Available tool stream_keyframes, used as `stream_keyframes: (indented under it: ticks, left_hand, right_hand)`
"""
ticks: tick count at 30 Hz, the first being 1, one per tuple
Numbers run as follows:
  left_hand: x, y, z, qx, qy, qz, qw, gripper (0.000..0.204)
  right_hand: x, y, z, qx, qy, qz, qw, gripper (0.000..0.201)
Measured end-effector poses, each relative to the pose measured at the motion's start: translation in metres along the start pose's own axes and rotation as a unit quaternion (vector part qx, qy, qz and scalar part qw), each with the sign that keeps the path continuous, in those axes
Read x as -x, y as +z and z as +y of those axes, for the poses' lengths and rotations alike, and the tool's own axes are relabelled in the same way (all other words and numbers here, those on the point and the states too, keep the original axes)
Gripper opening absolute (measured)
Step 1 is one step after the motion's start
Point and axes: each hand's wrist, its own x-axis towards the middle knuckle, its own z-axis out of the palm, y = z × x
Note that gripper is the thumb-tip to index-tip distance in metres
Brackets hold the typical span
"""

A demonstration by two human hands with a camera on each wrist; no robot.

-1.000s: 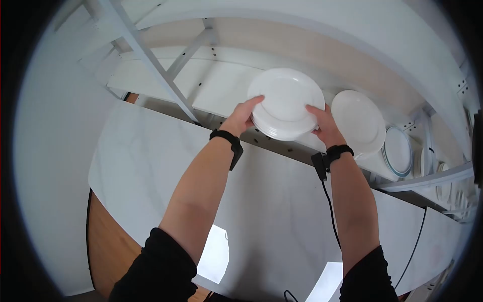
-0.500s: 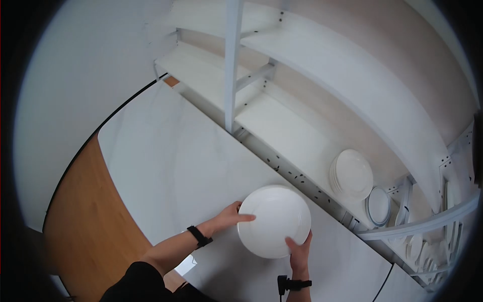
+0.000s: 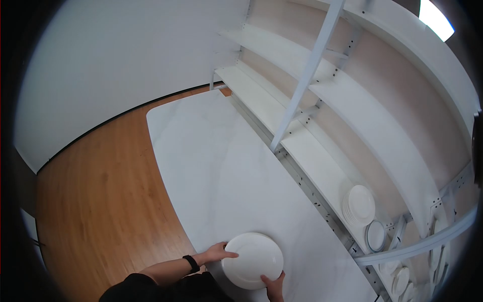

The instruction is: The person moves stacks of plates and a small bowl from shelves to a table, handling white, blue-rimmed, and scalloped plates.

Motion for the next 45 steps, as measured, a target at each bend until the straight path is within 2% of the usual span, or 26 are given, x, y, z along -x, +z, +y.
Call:
stream_keyframes:
  ticks: [2, 7, 9, 10, 13, 15, 17, 20, 23, 27, 29, 32, 34, 35, 37, 38, 40, 43, 45]
  left_hand:
    - [0.010, 0.001, -0.011, -0.006, 0.004, 0.011, 1.000, 0.081]
    - [0.009, 0.010, -0.042, -0.034, -0.001, 0.042, 0.999, 0.083]
    - [0.003, 0.012, -0.054, -0.019, -0.004, 0.047, 0.999, 0.085]
    - [0.005, 0.013, -0.056, -0.001, -0.002, 0.051, 0.999, 0.086]
    - [0.008, 0.012, -0.050, -0.006, -0.017, 0.045, 0.999, 0.087]
    - [0.010, 0.007, -0.054, 0.022, -0.022, 0.024, 0.999, 0.085]
    - [-0.002, 0.006, -0.051, 0.096, -0.018, -0.010, 0.995, 0.082]
    - [-0.017, -0.007, -0.038, 0.074, -0.016, -0.036, 0.997, 0.080]
    - [-0.049, -0.029, -0.036, 0.046, -0.004, -0.040, 0.998, 0.080]
    - [-0.079, -0.101, -0.010, 0.082, -0.002, -0.037, 0.996, 0.081]
    - [-0.101, -0.147, -0.008, 0.087, 0.030, 0.045, 0.995, 0.080]
    - [-0.110, -0.233, 0.020, 0.156, 0.020, 0.092, 0.983, 0.079]
    - [-0.135, -0.282, 0.022, 0.208, 0.099, 0.156, 0.961, 0.081]
    - [-0.143, -0.302, 0.023, 0.207, 0.094, 0.159, 0.961, 0.081]
    - [-0.156, -0.334, 0.030, 0.122, 0.164, 0.191, 0.960, 0.077]
    - [-0.162, -0.350, 0.037, 0.121, 0.163, 0.189, 0.961, 0.077]
    - [-0.175, -0.380, 0.052, 0.259, 0.162, 0.200, 0.931, 0.078]
    - [-0.196, -0.427, 0.064, 0.289, 0.118, 0.202, 0.928, 0.076]
    - [-0.214, -0.448, 0.056, 0.279, 0.125, 0.215, 0.928, 0.076]
  right_hand:
    - [0.007, 0.003, -0.006, -0.120, 0.024, -0.007, 0.992, 0.092]
    - [0.007, 0.004, 0.008, -0.134, 0.043, -0.017, 0.990, 0.090]
    - [0.008, 0.005, 0.021, -0.112, 0.008, 0.000, 0.994, 0.088]
    - [0.017, 0.011, 0.003, -0.085, 0.006, 0.012, 0.996, 0.086]
    - [0.023, 0.014, -0.004, -0.167, 0.021, -0.008, 0.986, 0.095]
    - [0.033, 0.017, -0.009, -0.163, 0.037, -0.001, 0.986, 0.092]
    - [0.045, 0.020, -0.047, -0.111, 0.156, -0.004, 0.981, 0.089]
    - [0.040, 0.029, -0.050, -0.111, 0.182, -0.014, 0.977, 0.082]
    - [0.032, 0.053, -0.083, -0.125, 0.173, -0.033, 0.976, 0.080]
    - [-0.018, 0.115, -0.105, -0.128, 0.175, -0.007, 0.976, 0.077]
    - [-0.051, 0.156, -0.120, -0.134, 0.167, -0.013, 0.977, 0.074]
    - [-0.112, 0.231, -0.158, -0.163, 0.168, -0.035, 0.972, 0.072]
    - [-0.154, 0.282, -0.192, -0.181, 0.155, -0.065, 0.969, 0.069]
    - [-0.174, 0.305, -0.202, -0.186, 0.147, -0.072, 0.969, 0.067]
    - [-0.222, 0.344, -0.205, -0.175, 0.147, -0.048, 0.972, 0.063]
    - [-0.237, 0.363, -0.222, -0.166, 0.146, -0.050, 0.974, 0.064]
    - [-0.270, 0.395, -0.250, -0.158, 0.153, -0.062, 0.974, 0.066]
    - [-0.303, 0.430, -0.268, -0.163, 0.160, -0.071, 0.971, 0.072]
    - [-0.313, 0.445, -0.274, -0.147, 0.157, -0.079, 0.973, 0.078]
